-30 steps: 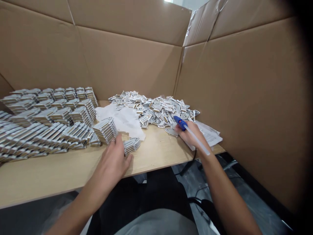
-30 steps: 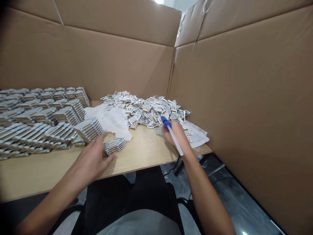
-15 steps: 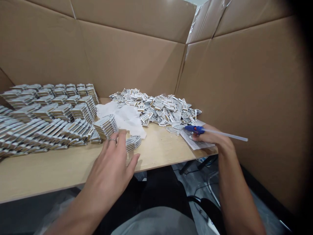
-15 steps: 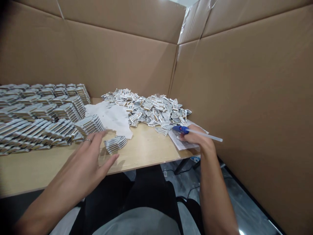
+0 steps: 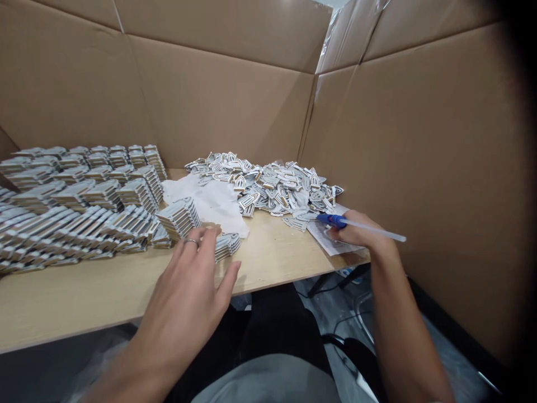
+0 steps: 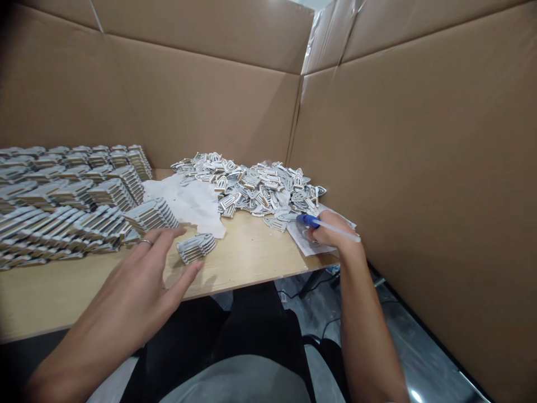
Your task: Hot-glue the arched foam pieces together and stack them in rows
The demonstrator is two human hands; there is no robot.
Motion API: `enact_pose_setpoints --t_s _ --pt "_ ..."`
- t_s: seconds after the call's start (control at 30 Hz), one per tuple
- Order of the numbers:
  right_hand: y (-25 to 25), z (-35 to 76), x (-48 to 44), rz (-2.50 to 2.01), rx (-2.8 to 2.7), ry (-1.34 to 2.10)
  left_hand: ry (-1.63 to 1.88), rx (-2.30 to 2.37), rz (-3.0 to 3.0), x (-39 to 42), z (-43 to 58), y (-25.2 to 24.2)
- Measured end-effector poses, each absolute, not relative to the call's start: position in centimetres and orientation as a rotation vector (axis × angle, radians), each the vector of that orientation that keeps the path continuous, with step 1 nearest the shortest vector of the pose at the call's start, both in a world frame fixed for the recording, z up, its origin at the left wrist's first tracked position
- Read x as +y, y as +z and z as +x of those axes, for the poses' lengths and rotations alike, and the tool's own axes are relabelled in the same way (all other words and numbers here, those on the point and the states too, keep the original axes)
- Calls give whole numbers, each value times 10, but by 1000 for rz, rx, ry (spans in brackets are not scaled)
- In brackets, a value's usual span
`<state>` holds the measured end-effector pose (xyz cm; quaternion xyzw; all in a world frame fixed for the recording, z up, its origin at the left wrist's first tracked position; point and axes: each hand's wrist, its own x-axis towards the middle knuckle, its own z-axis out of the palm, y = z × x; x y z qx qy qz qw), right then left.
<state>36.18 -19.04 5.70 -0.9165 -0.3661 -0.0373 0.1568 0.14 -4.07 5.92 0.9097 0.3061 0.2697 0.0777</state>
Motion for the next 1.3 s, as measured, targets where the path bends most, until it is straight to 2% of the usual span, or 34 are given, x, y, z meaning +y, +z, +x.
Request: enact_pose_setpoints --t_s 0.13,0.3,0.43,0.6,0.93,1.13,1.3 --pt "71 345 -193 -2502 -1037 18 844 796 2609 -45 8 59" --pt "87 288 -183 -1732 -1170 316 658 658 2294 -52 19 57" --pt "89 232 -168 -1423 -1163 529 531 472 1872 -57 26 55" --pt "83 204 -157 -1264 -1183 756 490 244 1400 -58 31 52" --pt "86 204 -159 -1173 -1247 792 443 166 1028 -56 36 52" --pt "92 208 -166 -1228 -1332 705 358 141 1015 -50 32 53" --pt "92 217 -169 -1263 -1264 604 342 260 1268 -42 30 55"
